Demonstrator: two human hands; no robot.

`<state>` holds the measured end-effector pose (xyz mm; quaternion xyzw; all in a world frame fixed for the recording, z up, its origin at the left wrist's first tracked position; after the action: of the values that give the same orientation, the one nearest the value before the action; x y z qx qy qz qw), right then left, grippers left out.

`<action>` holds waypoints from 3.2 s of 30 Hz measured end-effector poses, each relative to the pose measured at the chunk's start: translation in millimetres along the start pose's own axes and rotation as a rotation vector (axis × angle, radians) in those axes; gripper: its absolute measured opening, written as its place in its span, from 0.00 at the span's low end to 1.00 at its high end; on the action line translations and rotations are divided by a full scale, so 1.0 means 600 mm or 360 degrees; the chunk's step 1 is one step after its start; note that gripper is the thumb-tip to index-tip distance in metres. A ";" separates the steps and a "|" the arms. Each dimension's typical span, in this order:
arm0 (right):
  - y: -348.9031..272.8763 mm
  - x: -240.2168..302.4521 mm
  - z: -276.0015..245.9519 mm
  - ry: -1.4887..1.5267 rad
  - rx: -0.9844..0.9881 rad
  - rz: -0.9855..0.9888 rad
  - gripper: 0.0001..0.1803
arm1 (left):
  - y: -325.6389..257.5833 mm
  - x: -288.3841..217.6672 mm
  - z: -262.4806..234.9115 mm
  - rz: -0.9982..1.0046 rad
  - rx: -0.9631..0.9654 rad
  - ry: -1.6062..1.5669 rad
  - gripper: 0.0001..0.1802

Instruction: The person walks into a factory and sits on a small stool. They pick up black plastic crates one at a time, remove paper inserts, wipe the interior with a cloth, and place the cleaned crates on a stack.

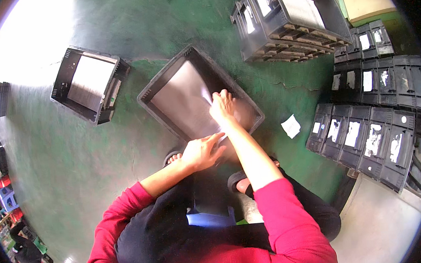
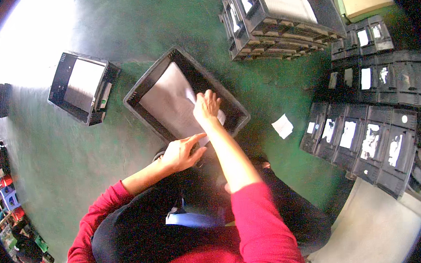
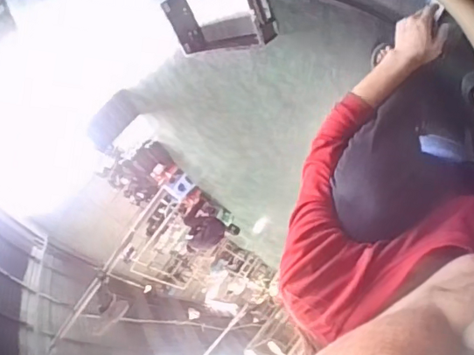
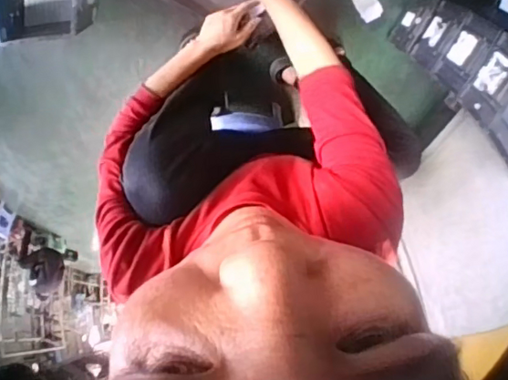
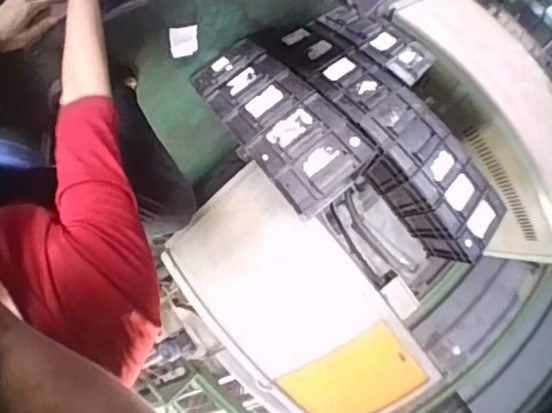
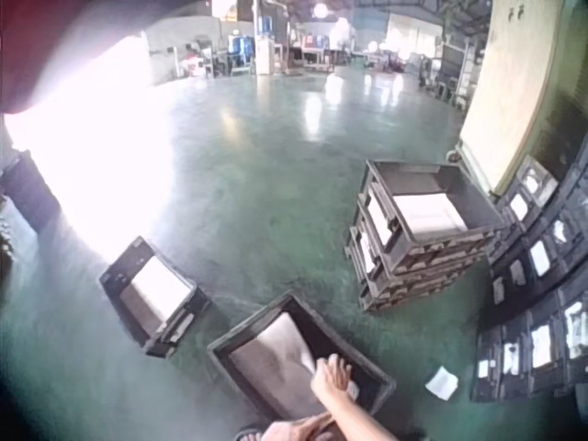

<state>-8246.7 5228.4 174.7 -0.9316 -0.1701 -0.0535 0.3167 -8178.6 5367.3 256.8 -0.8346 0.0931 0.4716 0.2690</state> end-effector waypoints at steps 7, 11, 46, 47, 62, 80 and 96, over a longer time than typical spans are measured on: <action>-0.173 -0.063 -0.437 0.0764 -0.0626 -0.0683 0.16 | -0.027 0.028 -0.049 -0.0260 0.0117 -0.0848 0.21; -0.265 -0.143 -0.712 0.0114 -0.1860 -0.0678 0.22 | -0.024 0.030 -0.073 -0.0163 -0.0052 -0.0973 0.21; 0.004 -0.246 -0.517 -0.0563 -0.1199 -0.0458 0.24 | -0.038 0.082 -0.096 -0.0261 -0.0417 -0.1504 0.17; 0.010 -0.251 -0.516 -0.0562 -0.1129 -0.0460 0.24 | -0.037 0.083 -0.096 -0.0238 -0.0417 -0.1510 0.17; -0.222 0.103 0.029 0.0215 0.0075 -0.0514 0.25 | -0.162 0.157 -0.254 -0.0038 -0.1383 -0.1844 0.26; -0.300 -0.297 0.101 0.2872 0.0007 -0.0536 0.28 | -0.280 0.028 -0.250 -0.0429 -0.1081 0.0727 0.19; -0.368 -0.124 -0.145 0.1714 -0.0548 -0.0217 0.31 | -0.419 -0.091 -0.406 0.0031 -0.1437 -0.0466 0.23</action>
<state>-8393.3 5318.3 354.8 -0.7980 -0.0334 -0.5682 0.1982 -7925.9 5441.6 493.3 -0.7919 -0.1524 0.5801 -0.1148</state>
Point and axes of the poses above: each hand's wrist, its own y-axis towards the middle knuckle, its own z-axis out of the palm, x = y × z, the point moved 3 cm from there along y, towards the middle knuckle, and after that the axes turned 15 degrees about x, right-handed, at the moved point
